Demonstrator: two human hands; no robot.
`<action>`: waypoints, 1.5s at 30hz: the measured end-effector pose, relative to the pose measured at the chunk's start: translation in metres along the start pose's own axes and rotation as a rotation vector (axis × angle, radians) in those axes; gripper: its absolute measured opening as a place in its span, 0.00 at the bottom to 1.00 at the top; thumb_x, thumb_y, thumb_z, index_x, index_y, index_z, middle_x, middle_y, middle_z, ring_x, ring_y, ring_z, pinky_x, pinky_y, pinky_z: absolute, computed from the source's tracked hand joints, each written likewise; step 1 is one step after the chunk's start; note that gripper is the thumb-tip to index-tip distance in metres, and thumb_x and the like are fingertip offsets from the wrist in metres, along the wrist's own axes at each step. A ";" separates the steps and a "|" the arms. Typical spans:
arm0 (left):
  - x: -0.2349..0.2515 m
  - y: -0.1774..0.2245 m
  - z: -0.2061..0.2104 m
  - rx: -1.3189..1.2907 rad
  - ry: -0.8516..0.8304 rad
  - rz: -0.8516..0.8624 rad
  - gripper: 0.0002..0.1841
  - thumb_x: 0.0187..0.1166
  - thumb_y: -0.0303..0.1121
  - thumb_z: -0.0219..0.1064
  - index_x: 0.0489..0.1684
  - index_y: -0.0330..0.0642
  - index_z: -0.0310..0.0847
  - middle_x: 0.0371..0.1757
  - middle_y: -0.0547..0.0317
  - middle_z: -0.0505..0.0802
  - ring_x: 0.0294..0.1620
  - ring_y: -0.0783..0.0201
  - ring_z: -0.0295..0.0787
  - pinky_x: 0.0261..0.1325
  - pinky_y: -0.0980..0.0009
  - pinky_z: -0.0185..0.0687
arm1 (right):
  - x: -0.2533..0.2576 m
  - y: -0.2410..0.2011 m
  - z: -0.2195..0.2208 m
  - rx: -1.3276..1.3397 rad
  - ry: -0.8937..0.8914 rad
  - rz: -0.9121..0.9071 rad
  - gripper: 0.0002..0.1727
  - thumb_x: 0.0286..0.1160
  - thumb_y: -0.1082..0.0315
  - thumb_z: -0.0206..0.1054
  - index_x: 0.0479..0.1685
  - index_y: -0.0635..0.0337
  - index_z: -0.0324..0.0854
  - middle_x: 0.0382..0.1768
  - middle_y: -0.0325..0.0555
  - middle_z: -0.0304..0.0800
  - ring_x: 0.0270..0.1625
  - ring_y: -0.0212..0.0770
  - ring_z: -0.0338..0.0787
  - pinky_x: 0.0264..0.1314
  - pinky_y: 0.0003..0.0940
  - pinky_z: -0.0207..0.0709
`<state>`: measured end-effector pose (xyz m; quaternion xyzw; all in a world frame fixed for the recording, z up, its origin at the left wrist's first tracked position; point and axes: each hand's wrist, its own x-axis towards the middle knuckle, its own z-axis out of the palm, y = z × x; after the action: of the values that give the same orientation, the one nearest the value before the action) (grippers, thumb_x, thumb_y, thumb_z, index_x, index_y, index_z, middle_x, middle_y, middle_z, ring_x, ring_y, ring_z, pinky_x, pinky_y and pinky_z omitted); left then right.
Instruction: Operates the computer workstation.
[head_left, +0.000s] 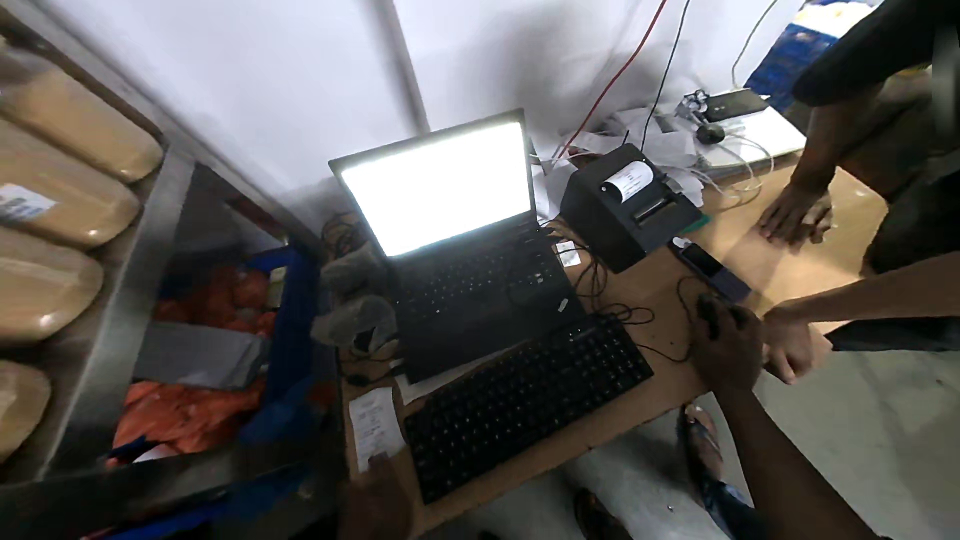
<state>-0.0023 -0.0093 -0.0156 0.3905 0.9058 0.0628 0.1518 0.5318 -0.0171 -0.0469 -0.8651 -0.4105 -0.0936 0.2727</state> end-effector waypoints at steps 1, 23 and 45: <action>-0.001 0.002 -0.002 0.005 -0.010 0.005 0.40 0.91 0.60 0.45 0.79 0.26 0.70 0.69 0.31 0.87 0.70 0.39 0.87 0.72 0.40 0.79 | 0.000 0.000 -0.001 0.010 0.001 -0.006 0.24 0.81 0.62 0.64 0.74 0.62 0.81 0.75 0.72 0.75 0.77 0.74 0.75 0.76 0.71 0.69; 0.002 0.007 -0.010 0.030 -0.078 -0.049 0.40 0.90 0.61 0.45 0.84 0.30 0.65 0.69 0.32 0.88 0.70 0.37 0.87 0.70 0.37 0.80 | -0.002 0.001 -0.004 0.018 0.020 -0.073 0.27 0.77 0.59 0.60 0.71 0.65 0.82 0.73 0.74 0.76 0.75 0.75 0.77 0.73 0.72 0.70; 0.002 0.011 -0.014 -0.008 -0.073 -0.066 0.40 0.90 0.59 0.48 0.84 0.28 0.64 0.68 0.30 0.88 0.70 0.36 0.87 0.70 0.38 0.79 | -0.002 -0.002 -0.004 0.006 0.030 -0.055 0.25 0.78 0.61 0.62 0.70 0.65 0.83 0.72 0.74 0.77 0.75 0.74 0.77 0.73 0.71 0.70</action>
<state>-0.0004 -0.0003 0.0002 0.3618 0.9118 0.0469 0.1884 0.5297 -0.0195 -0.0437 -0.8511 -0.4304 -0.1128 0.2787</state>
